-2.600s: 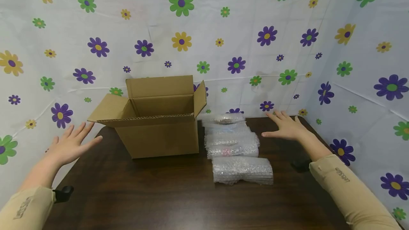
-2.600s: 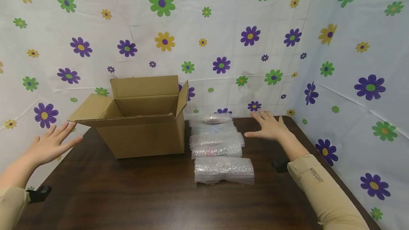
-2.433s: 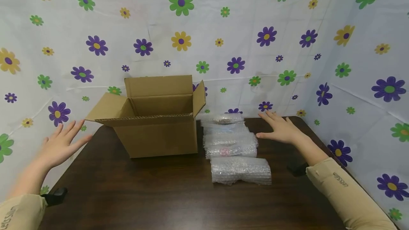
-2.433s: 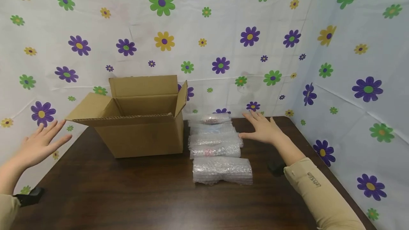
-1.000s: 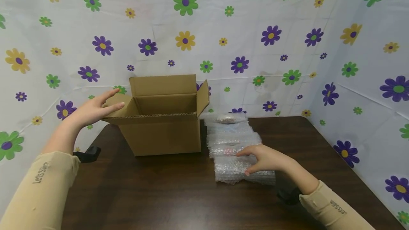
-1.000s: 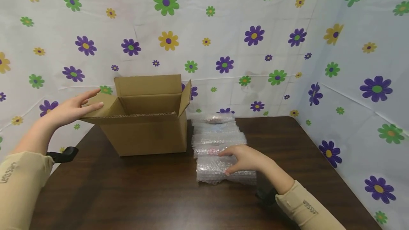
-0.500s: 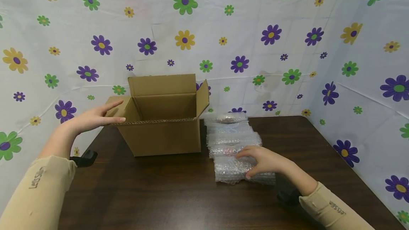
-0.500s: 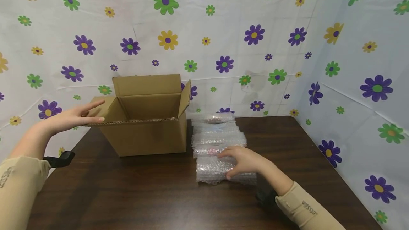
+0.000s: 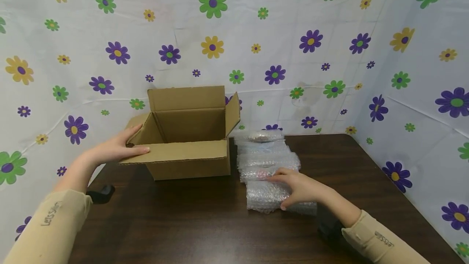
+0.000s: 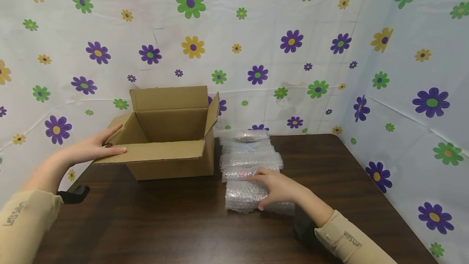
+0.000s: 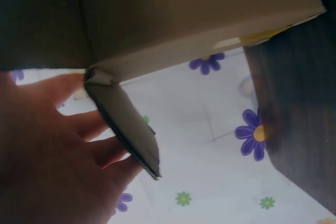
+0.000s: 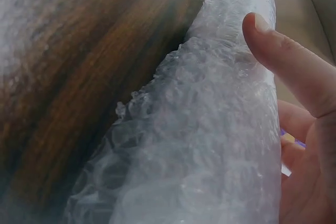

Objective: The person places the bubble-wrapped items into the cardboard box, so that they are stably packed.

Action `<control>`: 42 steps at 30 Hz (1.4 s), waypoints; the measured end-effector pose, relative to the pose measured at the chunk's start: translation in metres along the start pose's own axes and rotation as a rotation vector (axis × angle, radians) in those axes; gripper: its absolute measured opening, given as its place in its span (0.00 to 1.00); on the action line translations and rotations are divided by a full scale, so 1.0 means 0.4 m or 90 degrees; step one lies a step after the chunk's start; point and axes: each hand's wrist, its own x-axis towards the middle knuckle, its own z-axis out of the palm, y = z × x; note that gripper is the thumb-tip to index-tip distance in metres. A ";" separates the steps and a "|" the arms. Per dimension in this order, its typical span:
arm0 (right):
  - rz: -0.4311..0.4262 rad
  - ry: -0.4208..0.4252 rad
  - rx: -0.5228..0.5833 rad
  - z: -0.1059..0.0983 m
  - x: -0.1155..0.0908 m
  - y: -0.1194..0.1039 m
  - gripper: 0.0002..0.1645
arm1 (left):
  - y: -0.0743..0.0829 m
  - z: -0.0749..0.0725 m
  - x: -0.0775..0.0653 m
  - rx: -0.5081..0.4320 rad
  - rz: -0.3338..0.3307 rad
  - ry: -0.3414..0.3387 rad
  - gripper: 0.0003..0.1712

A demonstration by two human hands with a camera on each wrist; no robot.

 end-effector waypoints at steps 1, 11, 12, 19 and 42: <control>0.008 -0.005 0.001 0.001 0.000 -0.001 0.48 | -0.002 0.005 0.000 -0.005 0.005 0.007 0.57; 0.032 -0.037 -0.028 -0.008 0.007 -0.007 0.45 | -0.022 0.030 0.002 0.019 -0.005 0.030 0.61; 0.031 -0.041 -0.028 -0.009 0.007 -0.007 0.45 | -0.022 0.030 0.004 0.019 -0.006 0.030 0.61; 0.025 -0.057 -0.007 -0.011 0.005 -0.012 0.47 | -0.019 0.028 0.012 0.025 -0.005 0.034 0.59; 0.020 -0.042 -0.021 -0.025 0.019 -0.027 0.44 | -0.018 0.045 0.004 0.053 -0.018 0.068 0.57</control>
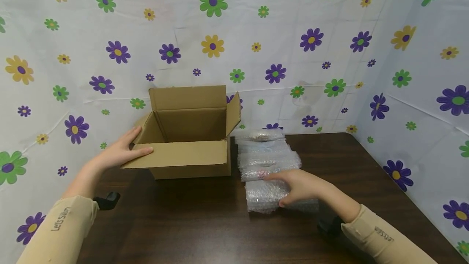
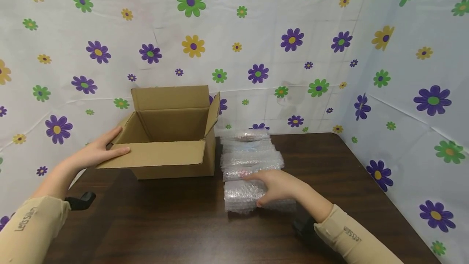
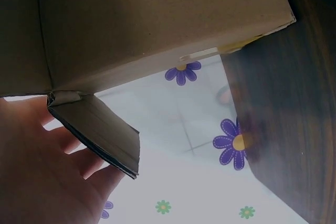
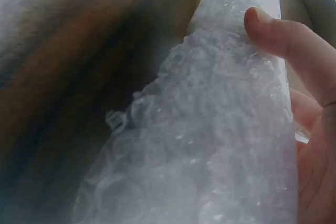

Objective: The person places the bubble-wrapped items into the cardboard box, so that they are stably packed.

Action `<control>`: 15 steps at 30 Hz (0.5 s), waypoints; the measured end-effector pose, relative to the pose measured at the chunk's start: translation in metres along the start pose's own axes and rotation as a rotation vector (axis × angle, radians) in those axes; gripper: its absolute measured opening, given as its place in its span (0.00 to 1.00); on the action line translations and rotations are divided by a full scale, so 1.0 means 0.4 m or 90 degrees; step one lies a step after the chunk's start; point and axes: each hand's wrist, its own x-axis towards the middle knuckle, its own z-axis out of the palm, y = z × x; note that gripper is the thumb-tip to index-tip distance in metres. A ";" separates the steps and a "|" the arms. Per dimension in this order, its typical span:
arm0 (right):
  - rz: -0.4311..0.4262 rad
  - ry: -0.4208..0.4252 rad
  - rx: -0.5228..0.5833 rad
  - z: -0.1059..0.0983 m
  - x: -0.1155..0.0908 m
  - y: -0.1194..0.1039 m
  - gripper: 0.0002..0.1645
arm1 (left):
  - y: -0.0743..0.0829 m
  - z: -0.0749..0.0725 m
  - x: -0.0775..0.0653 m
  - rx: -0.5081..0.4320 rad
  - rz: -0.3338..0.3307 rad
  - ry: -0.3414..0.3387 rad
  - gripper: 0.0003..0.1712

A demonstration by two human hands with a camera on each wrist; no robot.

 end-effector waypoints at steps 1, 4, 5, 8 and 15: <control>-0.002 0.004 -0.003 -0.006 0.000 -0.003 0.44 | 0.001 0.000 0.001 0.002 0.001 0.001 0.57; -0.013 0.020 -0.001 -0.024 0.000 -0.015 0.44 | 0.002 -0.001 0.004 0.007 0.003 0.002 0.58; -0.018 0.025 0.001 -0.031 0.000 -0.019 0.44 | 0.002 -0.001 0.005 0.008 0.004 0.002 0.58; -0.027 0.034 0.005 -0.050 0.000 -0.033 0.44 | 0.002 -0.001 0.005 0.006 0.005 0.001 0.58; -0.048 0.043 -0.007 -0.100 0.002 -0.063 0.43 | -0.001 -0.002 0.000 0.000 0.008 0.003 0.58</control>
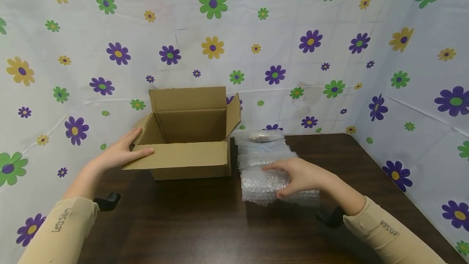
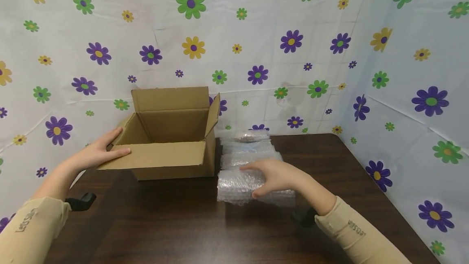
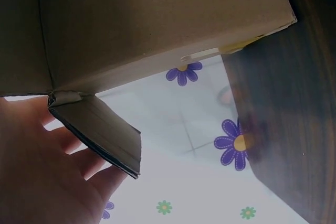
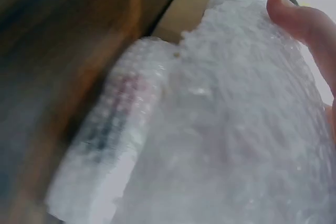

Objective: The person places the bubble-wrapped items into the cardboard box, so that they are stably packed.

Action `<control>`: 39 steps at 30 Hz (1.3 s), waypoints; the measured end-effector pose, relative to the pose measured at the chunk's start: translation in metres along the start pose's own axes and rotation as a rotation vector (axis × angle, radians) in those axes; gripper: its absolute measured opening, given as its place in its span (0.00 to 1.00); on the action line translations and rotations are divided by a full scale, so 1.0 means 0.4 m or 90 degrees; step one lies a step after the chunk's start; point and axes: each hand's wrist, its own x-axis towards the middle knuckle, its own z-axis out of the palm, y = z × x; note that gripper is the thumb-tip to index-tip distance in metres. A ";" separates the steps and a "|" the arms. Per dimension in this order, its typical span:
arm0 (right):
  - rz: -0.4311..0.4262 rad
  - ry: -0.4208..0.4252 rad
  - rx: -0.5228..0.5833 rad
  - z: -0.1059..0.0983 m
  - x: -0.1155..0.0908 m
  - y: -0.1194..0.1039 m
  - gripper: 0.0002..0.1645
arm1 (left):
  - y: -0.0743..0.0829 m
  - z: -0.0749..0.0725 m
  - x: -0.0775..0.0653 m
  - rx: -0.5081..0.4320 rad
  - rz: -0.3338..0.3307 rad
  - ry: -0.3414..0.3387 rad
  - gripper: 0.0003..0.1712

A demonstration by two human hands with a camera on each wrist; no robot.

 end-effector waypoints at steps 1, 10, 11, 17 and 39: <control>0.001 0.001 -0.002 -0.008 0.002 -0.004 0.42 | -0.001 0.000 0.000 0.000 0.000 0.000 0.58; -0.004 0.009 -0.005 -0.074 0.018 -0.032 0.43 | -0.001 0.002 -0.001 -0.004 -0.001 0.003 0.58; -0.012 0.010 -0.002 -0.079 0.020 -0.034 0.43 | -0.001 0.002 -0.001 -0.003 -0.001 0.003 0.58; -0.036 0.009 0.023 -0.104 0.037 -0.045 0.42 | -0.002 0.001 -0.001 0.000 -0.002 0.001 0.58; -0.078 -0.017 0.055 -0.216 0.098 -0.102 0.41 | 0.008 -0.001 -0.001 0.004 -0.013 -0.022 0.60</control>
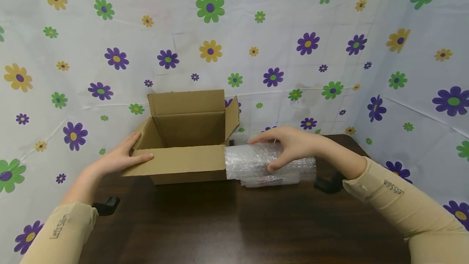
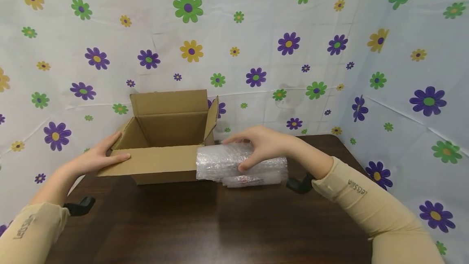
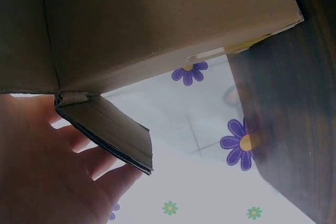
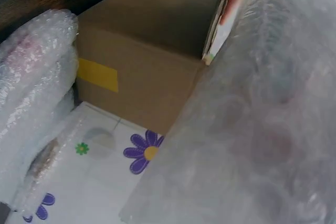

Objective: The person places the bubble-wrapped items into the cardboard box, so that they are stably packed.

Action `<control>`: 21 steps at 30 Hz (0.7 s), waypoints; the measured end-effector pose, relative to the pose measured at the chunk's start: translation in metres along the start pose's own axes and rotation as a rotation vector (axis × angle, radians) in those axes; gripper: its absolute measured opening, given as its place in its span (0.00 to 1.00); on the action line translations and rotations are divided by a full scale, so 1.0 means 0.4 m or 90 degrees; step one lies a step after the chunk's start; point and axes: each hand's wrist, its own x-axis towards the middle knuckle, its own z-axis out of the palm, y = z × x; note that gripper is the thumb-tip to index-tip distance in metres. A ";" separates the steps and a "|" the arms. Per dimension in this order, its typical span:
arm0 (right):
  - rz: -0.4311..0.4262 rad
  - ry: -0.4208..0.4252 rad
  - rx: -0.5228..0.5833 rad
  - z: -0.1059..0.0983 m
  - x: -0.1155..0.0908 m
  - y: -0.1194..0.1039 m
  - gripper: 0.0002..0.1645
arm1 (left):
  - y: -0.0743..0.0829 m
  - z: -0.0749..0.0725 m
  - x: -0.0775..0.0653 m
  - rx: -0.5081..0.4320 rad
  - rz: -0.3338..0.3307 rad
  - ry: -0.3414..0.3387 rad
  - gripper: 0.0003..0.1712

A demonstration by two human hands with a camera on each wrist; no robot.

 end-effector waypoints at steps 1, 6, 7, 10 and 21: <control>-0.003 -0.002 0.001 -0.004 0.006 -0.007 0.42 | -0.002 0.001 0.000 -0.001 0.000 0.000 0.60; -0.015 -0.013 0.016 -0.019 0.034 -0.034 0.42 | -0.006 0.002 0.001 -0.003 0.002 0.002 0.60; -0.018 -0.016 0.020 -0.020 0.039 -0.039 0.42 | -0.005 0.002 0.001 -0.003 0.002 0.003 0.60; -0.028 -0.023 0.025 -0.025 0.056 -0.051 0.42 | -0.004 0.001 0.000 -0.003 0.002 0.002 0.60; -0.066 -0.020 0.011 -0.070 0.147 -0.085 0.42 | -0.001 0.000 -0.001 -0.001 0.009 0.001 0.59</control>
